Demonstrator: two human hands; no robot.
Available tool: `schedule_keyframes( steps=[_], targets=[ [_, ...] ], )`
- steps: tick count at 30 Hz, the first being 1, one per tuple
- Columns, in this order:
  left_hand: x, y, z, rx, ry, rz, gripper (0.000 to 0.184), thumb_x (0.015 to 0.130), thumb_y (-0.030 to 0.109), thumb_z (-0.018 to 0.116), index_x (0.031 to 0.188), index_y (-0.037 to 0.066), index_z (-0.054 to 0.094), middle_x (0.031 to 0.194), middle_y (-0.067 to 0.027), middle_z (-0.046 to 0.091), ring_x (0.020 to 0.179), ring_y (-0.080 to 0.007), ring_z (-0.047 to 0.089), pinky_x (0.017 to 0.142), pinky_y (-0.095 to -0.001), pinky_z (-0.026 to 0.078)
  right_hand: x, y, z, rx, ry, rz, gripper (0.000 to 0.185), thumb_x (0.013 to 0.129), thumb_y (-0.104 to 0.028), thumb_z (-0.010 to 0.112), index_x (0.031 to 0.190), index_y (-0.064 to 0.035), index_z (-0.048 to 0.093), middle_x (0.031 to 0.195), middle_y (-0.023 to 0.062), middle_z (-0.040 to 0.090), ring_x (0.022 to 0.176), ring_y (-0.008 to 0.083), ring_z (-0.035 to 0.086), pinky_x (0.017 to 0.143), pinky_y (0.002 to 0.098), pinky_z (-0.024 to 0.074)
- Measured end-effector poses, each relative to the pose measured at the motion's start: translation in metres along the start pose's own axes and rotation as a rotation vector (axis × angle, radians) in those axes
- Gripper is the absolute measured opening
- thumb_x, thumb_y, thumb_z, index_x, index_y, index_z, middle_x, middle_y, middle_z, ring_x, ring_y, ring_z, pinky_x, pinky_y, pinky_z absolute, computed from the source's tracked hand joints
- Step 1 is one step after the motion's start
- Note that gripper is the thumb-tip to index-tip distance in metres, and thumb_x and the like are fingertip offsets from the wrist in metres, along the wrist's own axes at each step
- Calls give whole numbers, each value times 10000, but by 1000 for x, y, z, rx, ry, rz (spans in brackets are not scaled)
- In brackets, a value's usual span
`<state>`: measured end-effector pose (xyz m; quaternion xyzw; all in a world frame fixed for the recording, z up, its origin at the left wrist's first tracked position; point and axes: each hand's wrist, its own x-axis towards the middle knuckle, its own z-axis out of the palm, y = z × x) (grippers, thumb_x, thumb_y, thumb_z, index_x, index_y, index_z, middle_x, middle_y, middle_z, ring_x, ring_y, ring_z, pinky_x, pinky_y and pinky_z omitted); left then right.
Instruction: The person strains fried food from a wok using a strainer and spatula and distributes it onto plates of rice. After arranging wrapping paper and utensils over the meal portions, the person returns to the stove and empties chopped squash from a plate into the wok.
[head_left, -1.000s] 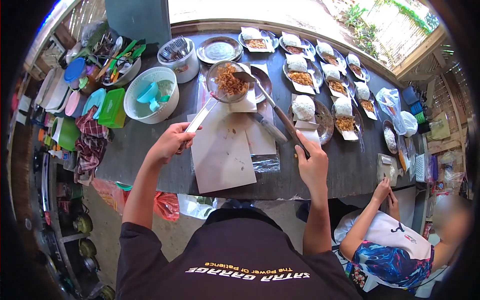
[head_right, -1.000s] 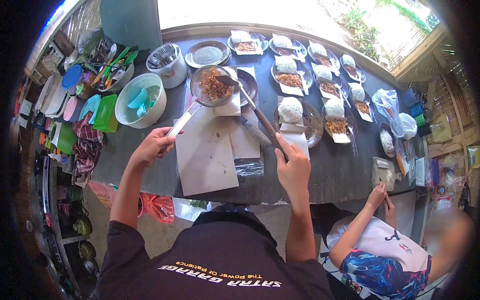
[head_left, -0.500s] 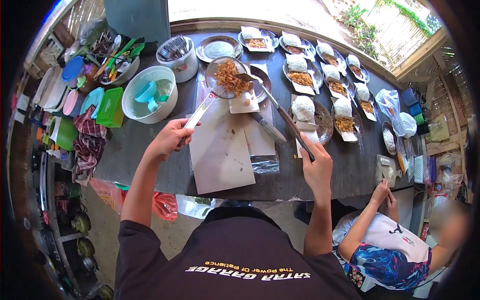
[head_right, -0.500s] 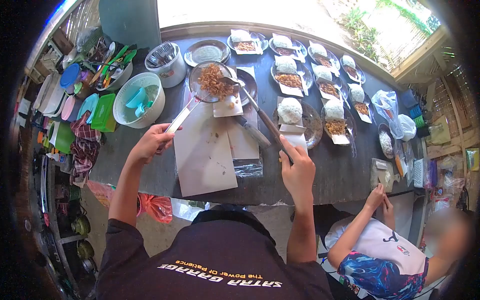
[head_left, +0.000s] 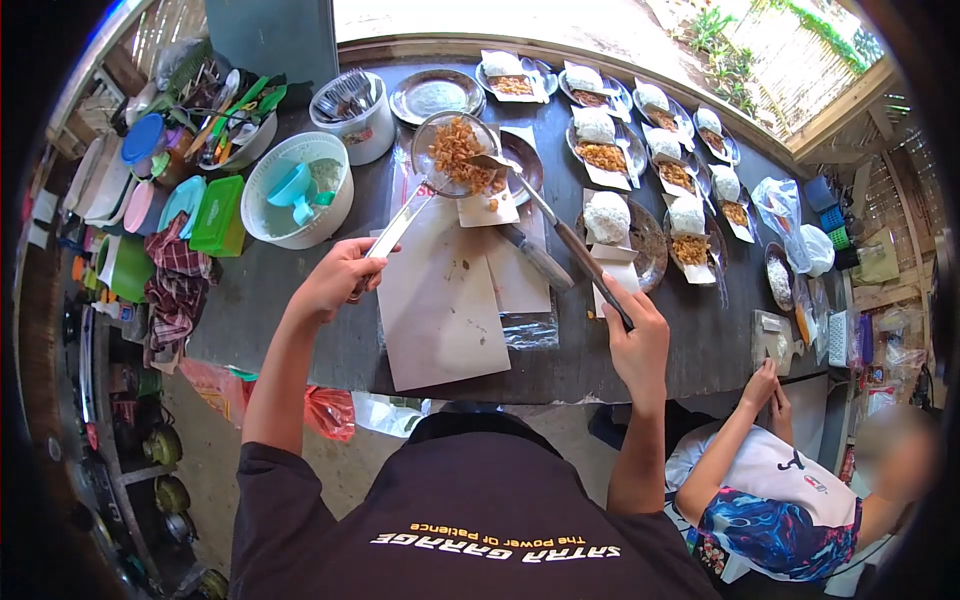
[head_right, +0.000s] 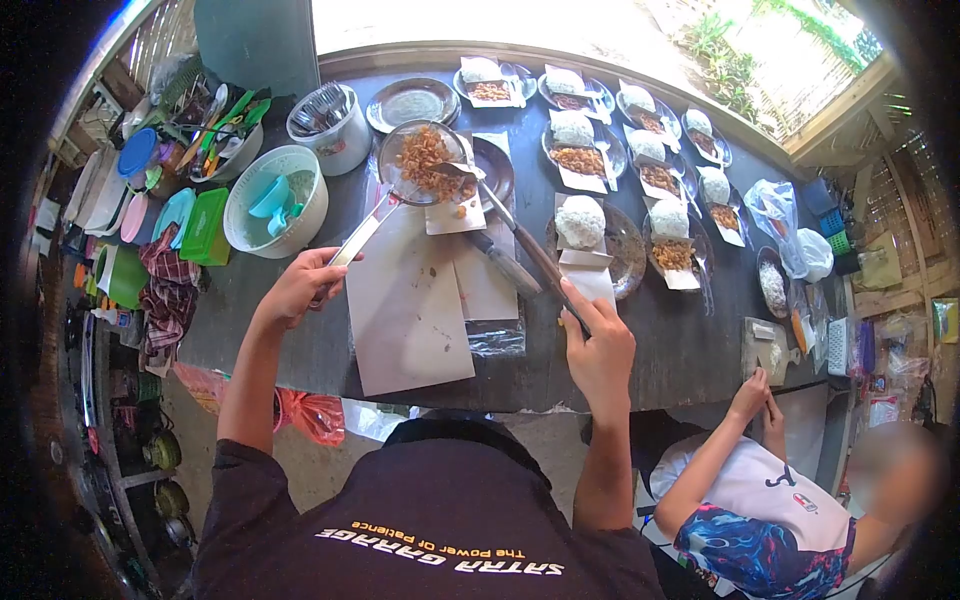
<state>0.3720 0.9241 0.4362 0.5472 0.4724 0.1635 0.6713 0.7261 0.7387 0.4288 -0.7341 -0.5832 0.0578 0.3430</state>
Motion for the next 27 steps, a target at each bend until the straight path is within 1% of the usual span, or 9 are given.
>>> schedule_keyframes(
  steps=[4, 7, 9, 15, 18, 22, 24, 27],
  targets=[
    [1, 0, 2, -8, -9, 3, 337, 941, 160, 547, 1254, 47, 599, 623, 81, 454, 465, -5, 333, 408, -190, 230, 3, 1, 6, -37, 11, -23, 408, 854, -128, 685, 1242, -256, 673, 814, 57, 604, 678, 248, 614, 634, 367, 485],
    [2, -1, 0, -6, -16, 12, 292, 950, 147, 531, 1217, 59, 612, 625, 67, 469, 476, -10, 334, 422, -200, 228, 4, -7, 1, -101, -5, -29, 410, 852, -122, 683, 1238, -262, 676, 812, 46, 595, 661, 232, 612, 616, 359, 483],
    [0, 0, 0, -13, -10, -3, 295, 949, 146, 532, 1219, 58, 612, 625, 65, 468, 476, -11, 332, 420, -201, 224, 1, -9, -5, -129, -12, -29, 406, 853, -120, 681, 1231, -266, 681, 813, 38, 592, 648, 222, 610, 601, 353, 480],
    [4, -7, 0, -57, -24, 3, 310, 941, 140, 536, 1231, 58, 608, 626, 62, 467, 474, -14, 323, 417, -205, 214, 4, -18, 0, -266, 26, -148, 378, 863, -102, 661, 1209, -251, 697, 797, 31, 584, 625, 218, 605, 582, 352, 476],
    [3, -7, 1, -64, -22, -3, 316, 938, 139, 537, 1236, 59, 606, 626, 63, 466, 473, -15, 319, 417, -205, 213, 0, -17, -8, -238, -1, -107, 372, 866, -102, 654, 1207, -243, 698, 797, 34, 581, 626, 222, 603, 580, 353, 474],
    [3, -10, 1, -68, -27, -4, 314, 940, 138, 535, 1236, 60, 606, 625, 67, 466, 472, -14, 316, 418, -204, 214, 3, -18, -6, -249, 25, -138, 376, 856, -106, 660, 1202, -246, 701, 801, 35, 580, 631, 222, 601, 577, 350, 473],
    [3, -7, 3, -61, -18, -2, 325, 947, 149, 536, 1252, 52, 597, 622, 76, 456, 465, -5, 323, 411, -189, 219, 5, -19, -2, -255, 32, -163, 380, 851, -104, 662, 1200, -247, 701, 802, 36, 581, 635, 221, 601, 576, 349, 473],
    [3, -8, 0, -59, -17, 10, 331, 951, 154, 536, 1258, 43, 592, 620, 79, 452, 457, -2, 328, 402, -182, 222, 1, -18, -7, -237, -5, -112, 380, 855, -105, 661, 1204, -249, 700, 802, 37, 581, 634, 221, 601, 575, 351, 472]
  ],
)
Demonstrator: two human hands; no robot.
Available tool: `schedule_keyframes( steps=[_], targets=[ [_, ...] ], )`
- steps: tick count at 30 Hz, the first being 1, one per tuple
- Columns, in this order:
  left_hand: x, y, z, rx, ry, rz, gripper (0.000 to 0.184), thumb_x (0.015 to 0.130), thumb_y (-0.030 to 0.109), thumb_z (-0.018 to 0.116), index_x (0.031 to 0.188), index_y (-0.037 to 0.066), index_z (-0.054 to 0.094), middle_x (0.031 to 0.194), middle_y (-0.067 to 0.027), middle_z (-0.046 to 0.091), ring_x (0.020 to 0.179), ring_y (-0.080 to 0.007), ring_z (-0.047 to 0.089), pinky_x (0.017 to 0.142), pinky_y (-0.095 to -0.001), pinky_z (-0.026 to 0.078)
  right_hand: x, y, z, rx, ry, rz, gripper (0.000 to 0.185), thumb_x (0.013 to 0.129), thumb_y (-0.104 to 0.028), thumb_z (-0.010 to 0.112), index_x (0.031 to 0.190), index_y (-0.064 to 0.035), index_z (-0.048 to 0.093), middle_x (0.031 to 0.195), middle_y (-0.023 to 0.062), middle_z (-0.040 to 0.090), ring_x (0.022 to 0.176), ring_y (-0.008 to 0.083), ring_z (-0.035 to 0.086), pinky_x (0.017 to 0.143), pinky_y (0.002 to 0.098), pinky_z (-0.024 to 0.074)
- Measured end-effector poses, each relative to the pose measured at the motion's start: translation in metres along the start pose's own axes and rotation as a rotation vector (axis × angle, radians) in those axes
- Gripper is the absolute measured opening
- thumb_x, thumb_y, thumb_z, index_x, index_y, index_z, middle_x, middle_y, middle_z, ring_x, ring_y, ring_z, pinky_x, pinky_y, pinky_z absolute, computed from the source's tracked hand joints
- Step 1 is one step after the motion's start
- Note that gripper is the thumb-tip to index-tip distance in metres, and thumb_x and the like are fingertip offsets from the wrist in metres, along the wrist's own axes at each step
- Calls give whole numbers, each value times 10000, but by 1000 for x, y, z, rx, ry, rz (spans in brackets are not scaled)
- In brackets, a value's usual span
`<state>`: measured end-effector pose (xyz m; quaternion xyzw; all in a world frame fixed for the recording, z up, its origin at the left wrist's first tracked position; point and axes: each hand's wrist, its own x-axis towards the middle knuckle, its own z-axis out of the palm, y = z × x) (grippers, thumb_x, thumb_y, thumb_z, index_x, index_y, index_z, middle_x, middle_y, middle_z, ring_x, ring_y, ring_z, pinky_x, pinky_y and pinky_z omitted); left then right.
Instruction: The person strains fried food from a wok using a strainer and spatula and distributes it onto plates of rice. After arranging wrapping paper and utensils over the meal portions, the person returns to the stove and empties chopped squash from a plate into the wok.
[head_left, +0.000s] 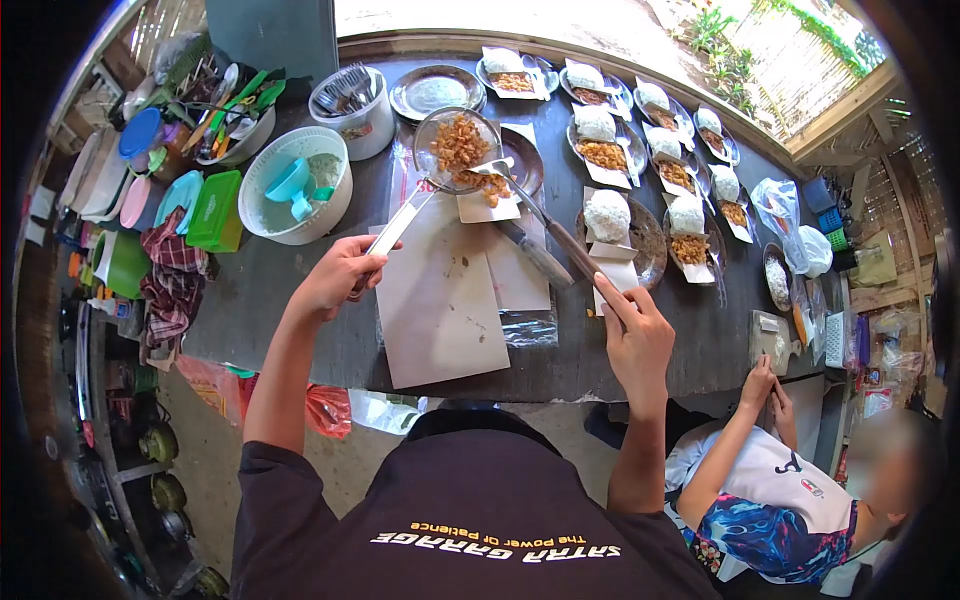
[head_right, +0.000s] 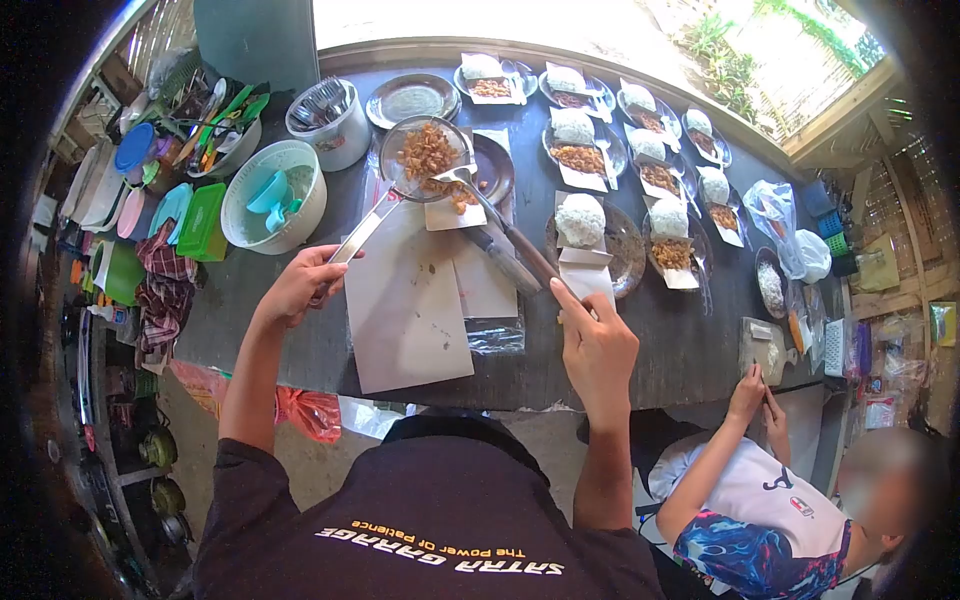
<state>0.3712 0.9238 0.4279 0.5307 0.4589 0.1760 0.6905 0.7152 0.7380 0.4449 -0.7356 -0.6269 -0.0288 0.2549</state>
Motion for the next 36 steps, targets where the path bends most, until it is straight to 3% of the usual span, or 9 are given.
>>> schedule_keyframes(
  steps=[15, 28, 36],
  targets=[
    [4, 1, 3, 16, 7, 19, 335, 945, 147, 537, 1256, 36, 592, 621, 73, 454, 463, -8, 333, 408, -189, 232, 0, -2, 2, -25, 30, -34, 388, 856, -115, 674, 1215, -263, 694, 804, 40, 574, 638, 222, 600, 577, 354, 470],
    [4, 4, -6, 3, 19, 0, 314, 942, 136, 522, 1234, 56, 605, 622, 63, 464, 472, -16, 327, 421, -205, 223, -16, 6, -22, 72, -11, 105, 395, 854, -103, 679, 1214, -265, 695, 793, 40, 567, 627, 202, 581, 600, 342, 461],
    [4, 7, -12, -5, 22, 38, 344, 954, 159, 527, 1277, 51, 579, 631, 81, 468, 453, 13, 355, 382, -166, 226, -19, 11, -11, 52, -46, 115, 413, 850, -99, 678, 1222, -278, 688, 804, 46, 579, 626, 222, 583, 604, 356, 466]
  ],
)
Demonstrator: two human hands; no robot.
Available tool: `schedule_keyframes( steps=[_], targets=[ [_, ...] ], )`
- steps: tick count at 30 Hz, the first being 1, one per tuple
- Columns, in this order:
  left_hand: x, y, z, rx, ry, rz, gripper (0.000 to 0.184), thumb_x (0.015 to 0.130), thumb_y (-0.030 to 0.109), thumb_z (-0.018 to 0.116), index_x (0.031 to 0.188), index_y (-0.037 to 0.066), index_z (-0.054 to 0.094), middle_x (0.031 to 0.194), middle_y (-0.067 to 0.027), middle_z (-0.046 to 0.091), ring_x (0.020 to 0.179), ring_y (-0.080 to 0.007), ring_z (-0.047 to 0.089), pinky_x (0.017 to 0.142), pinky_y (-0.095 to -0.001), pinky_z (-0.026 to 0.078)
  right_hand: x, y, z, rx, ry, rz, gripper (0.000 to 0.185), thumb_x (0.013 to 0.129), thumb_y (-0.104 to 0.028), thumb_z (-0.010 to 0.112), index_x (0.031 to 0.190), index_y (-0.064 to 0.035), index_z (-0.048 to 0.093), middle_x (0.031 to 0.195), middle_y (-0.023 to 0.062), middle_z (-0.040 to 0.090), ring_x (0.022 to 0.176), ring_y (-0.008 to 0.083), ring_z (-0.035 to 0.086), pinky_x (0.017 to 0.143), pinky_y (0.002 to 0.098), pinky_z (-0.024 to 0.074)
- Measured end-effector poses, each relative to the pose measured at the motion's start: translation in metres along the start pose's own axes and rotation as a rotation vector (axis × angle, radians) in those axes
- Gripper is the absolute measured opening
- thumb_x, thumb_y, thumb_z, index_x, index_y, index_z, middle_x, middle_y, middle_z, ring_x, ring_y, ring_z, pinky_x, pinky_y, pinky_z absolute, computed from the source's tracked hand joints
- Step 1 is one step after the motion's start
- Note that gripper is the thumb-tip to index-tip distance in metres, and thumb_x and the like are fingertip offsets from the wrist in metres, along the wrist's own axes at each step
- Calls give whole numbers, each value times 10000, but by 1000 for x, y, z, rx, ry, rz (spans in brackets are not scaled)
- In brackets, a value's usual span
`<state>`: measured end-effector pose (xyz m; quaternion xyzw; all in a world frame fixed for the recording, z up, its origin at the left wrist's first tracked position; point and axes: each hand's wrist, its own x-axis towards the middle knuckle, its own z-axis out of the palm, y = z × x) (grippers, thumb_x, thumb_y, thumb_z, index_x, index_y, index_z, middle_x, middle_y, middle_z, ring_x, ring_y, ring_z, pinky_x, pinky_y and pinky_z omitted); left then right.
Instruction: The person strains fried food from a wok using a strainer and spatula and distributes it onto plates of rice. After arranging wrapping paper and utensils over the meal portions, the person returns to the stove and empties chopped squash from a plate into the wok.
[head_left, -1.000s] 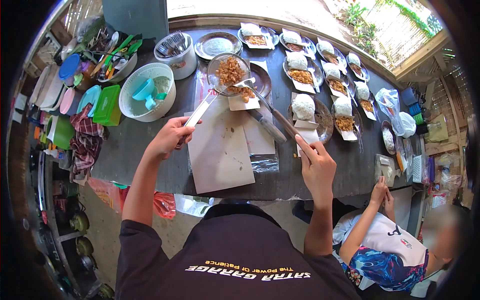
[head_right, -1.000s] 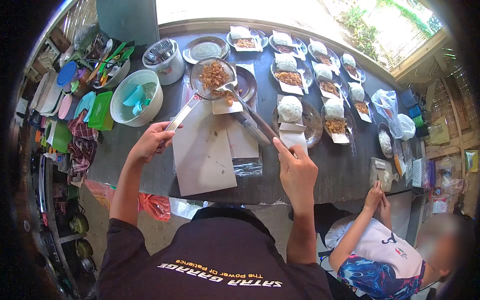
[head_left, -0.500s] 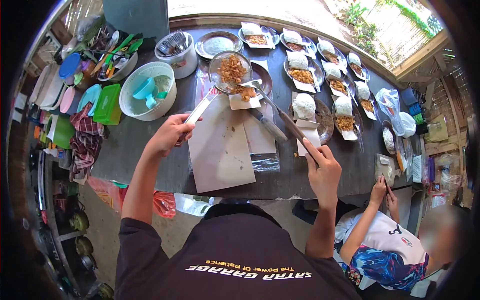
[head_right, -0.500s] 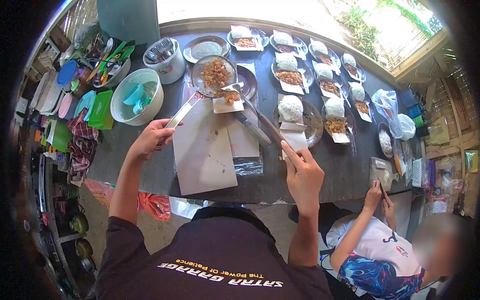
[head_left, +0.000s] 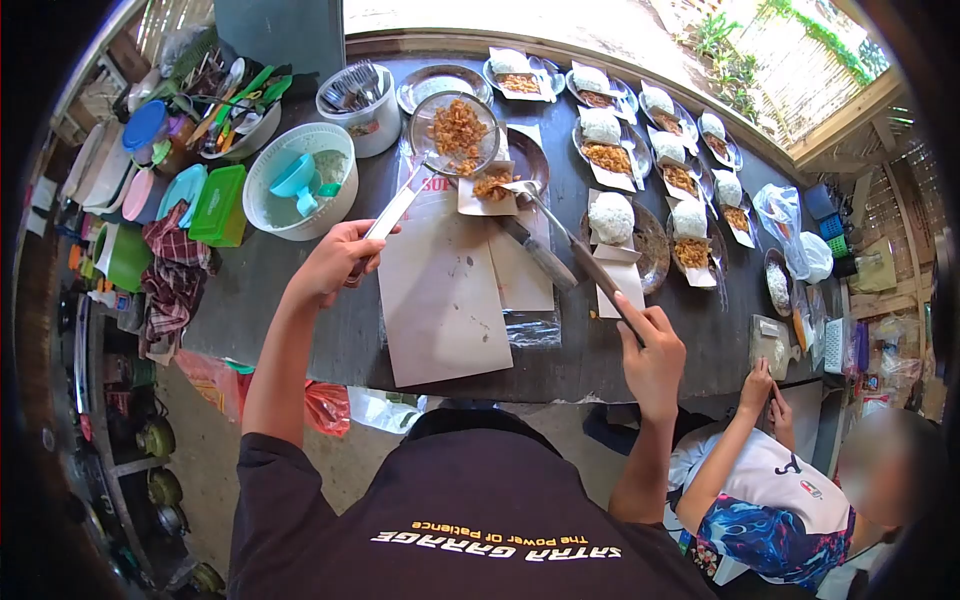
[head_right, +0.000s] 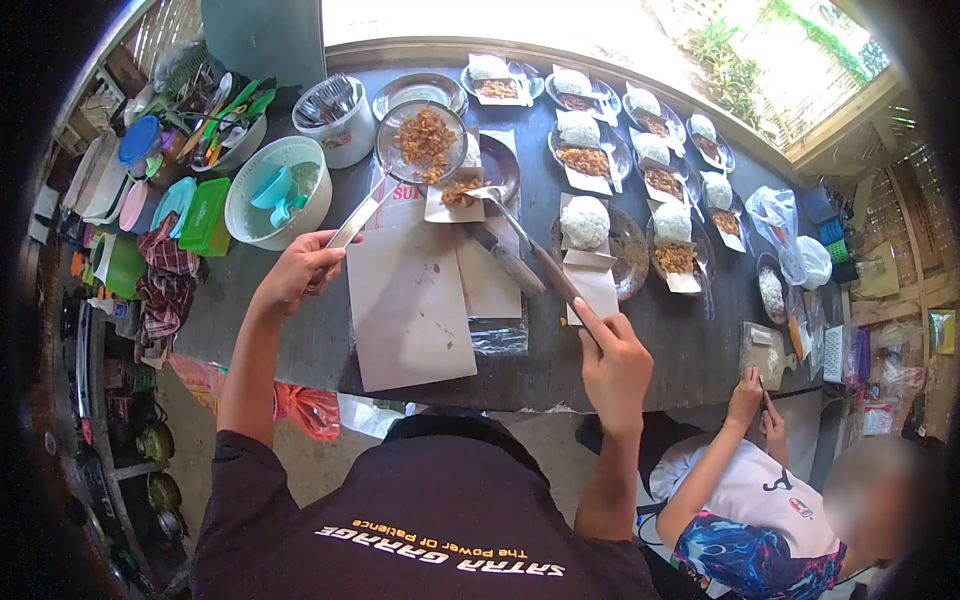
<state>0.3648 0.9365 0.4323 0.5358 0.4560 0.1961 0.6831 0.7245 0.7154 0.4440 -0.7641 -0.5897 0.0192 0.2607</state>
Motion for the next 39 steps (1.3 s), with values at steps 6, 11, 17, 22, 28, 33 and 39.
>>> schedule_keyframes(
  steps=[6, 11, 17, 22, 28, 33, 39],
  targets=[
    [-1, 8, -1, -5, -1, 27, 347, 961, 168, 519, 1280, 42, 574, 620, 80, 468, 430, 14, 345, 380, -158, 238, 7, -8, 5, 38, 31, -8, 406, 847, -89, 677, 1212, -268, 695, 817, 45, 593, 630, 228, 589, 607, 353, 467],
    [-1, 10, 1, -14, 5, 24, 349, 962, 167, 516, 1282, 38, 571, 615, 78, 466, 426, 13, 340, 379, -160, 245, 5, -1, -1, 53, -11, -5, 411, 843, -84, 680, 1210, -266, 696, 805, 48, 588, 628, 220, 590, 605, 350, 465],
    [1, 8, 0, -28, -15, 12, 344, 956, 164, 526, 1272, 39, 581, 612, 76, 465, 433, 13, 337, 383, -162, 242, 7, 1, -2, 110, 5, 24, 426, 835, -74, 690, 1222, -253, 690, 793, 60, 577, 645, 222, 581, 616, 349, 458],
    [1, 4, 1, -23, -32, 1, 341, 952, 162, 533, 1268, 44, 584, 622, 77, 465, 440, 11, 333, 386, -163, 232, 17, 4, -5, 139, 38, 30, 441, 835, -68, 694, 1239, -246, 680, 802, 62, 582, 660, 216, 585, 632, 344, 463],
    [3, 0, 13, -48, -52, -1, 307, 944, 143, 535, 1229, 50, 600, 627, 63, 472, 456, -5, 326, 405, -196, 230, 31, -14, 15, 72, 119, -72, 410, 849, -108, 691, 1229, -264, 686, 801, 36, 581, 635, 202, 589, 610, 343, 472],
    [4, -6, 15, -54, -56, -20, 339, 943, 150, 535, 1260, 41, 586, 632, 72, 468, 461, 4, 341, 390, -171, 225, 27, -18, 13, -24, 64, -96, 381, 858, -132, 685, 1213, -273, 693, 798, 27, 574, 622, 200, 597, 585, 343, 476],
    [6, -10, 11, -59, -56, -24, 295, 941, 140, 537, 1217, 61, 605, 637, 62, 481, 465, -2, 334, 415, -186, 226, 28, -18, 10, -30, 74, -112, 389, 849, -125, 690, 1209, -273, 696, 801, 26, 576, 616, 204, 590, 576, 338, 472]
  ],
)
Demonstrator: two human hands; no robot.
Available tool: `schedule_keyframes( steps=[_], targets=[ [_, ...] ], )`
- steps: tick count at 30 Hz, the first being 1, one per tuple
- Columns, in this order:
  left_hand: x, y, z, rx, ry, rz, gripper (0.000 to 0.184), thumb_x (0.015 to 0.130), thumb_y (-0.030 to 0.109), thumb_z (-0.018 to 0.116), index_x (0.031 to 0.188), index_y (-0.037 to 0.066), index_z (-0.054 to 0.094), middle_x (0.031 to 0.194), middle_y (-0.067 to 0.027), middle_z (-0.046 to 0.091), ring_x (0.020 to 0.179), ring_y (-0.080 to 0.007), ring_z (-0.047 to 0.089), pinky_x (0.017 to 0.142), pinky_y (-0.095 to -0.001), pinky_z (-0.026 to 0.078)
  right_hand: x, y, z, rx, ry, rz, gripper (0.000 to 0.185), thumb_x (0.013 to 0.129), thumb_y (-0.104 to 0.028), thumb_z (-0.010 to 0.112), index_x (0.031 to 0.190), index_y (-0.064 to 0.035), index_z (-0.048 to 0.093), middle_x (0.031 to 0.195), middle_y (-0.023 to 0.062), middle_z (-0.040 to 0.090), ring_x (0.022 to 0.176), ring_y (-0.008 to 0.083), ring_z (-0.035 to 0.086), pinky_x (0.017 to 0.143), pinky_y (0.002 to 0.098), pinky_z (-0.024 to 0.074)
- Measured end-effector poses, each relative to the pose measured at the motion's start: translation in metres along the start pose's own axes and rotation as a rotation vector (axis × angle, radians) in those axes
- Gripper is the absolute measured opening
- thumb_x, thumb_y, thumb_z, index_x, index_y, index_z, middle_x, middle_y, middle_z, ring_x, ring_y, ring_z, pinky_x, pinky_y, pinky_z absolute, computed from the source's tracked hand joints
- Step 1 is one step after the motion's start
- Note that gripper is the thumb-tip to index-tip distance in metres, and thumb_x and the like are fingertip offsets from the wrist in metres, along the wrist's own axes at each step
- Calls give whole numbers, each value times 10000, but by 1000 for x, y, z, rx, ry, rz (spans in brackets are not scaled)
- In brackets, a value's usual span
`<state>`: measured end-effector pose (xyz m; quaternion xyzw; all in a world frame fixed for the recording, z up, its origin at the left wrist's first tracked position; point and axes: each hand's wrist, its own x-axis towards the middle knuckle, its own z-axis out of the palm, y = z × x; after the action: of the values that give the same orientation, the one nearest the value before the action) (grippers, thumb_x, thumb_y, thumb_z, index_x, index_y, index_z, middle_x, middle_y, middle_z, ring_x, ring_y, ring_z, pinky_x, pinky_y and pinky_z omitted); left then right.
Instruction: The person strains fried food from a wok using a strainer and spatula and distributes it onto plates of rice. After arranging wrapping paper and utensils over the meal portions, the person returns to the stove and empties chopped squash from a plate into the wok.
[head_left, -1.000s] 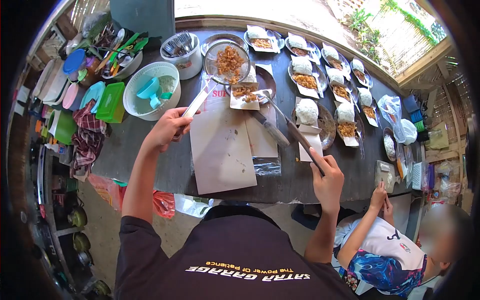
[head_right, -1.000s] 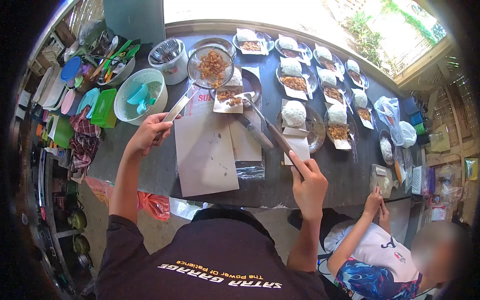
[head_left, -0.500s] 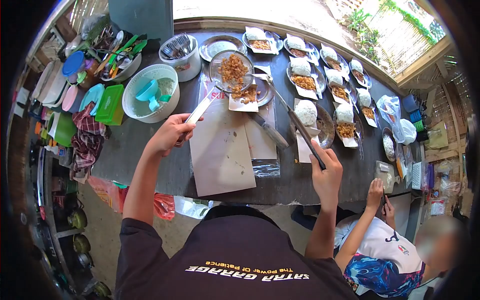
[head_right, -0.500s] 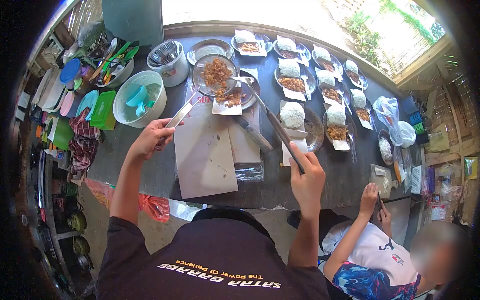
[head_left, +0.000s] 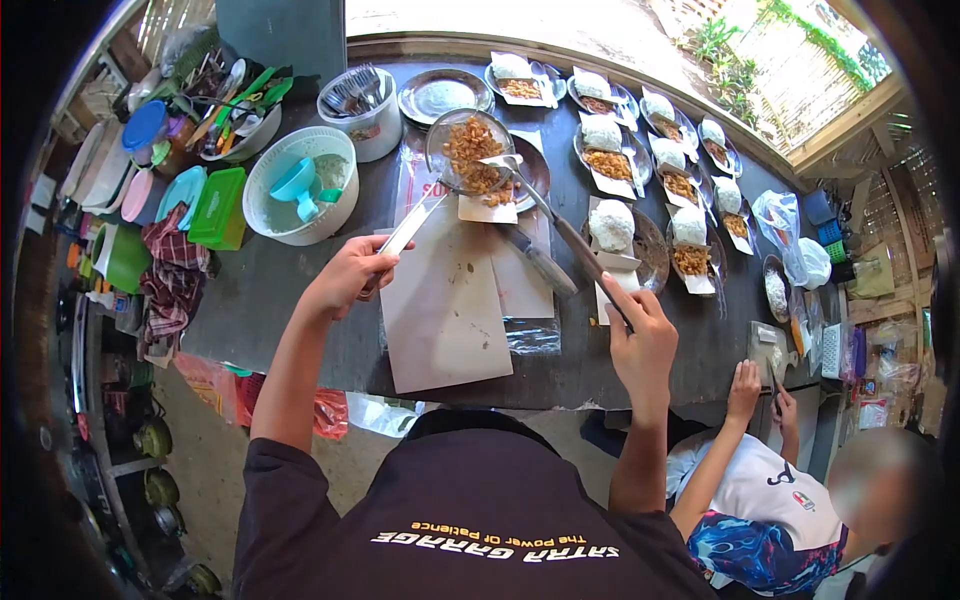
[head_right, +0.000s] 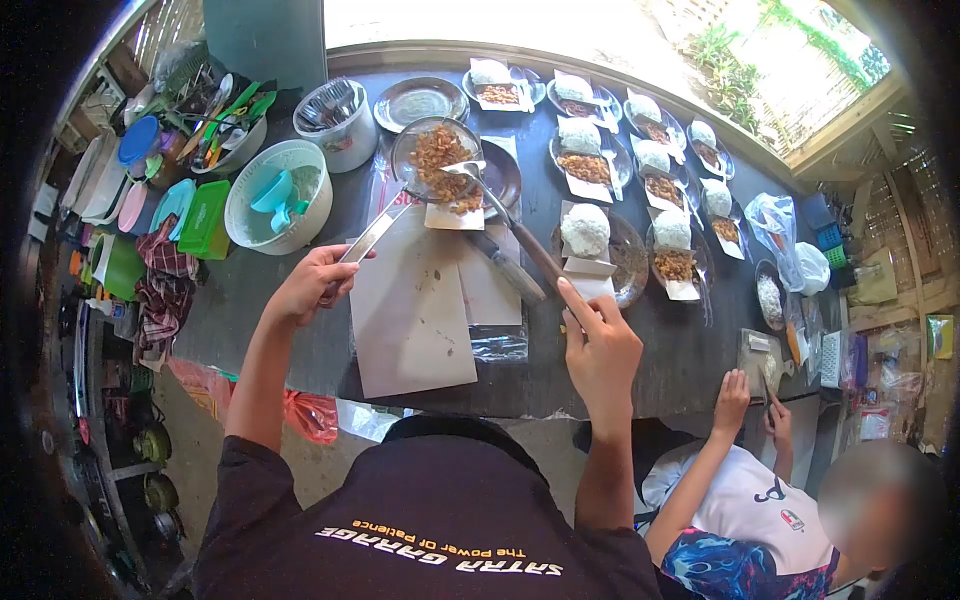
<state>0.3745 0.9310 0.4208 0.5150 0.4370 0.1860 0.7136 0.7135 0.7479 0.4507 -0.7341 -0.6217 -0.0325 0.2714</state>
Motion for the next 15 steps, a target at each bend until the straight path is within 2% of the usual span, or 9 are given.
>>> schedule_keyframes(
  steps=[15],
  targets=[
    [2, 4, -5, 10, 6, 8, 340, 943, 138, 530, 1265, 39, 581, 617, 74, 459, 454, -1, 326, 401, -187, 223, -1, -5, -8, -32, -22, -31, 385, 859, -119, 674, 1216, -263, 692, 805, 36, 585, 637, 207, 603, 587, 340, 473]
  ],
)
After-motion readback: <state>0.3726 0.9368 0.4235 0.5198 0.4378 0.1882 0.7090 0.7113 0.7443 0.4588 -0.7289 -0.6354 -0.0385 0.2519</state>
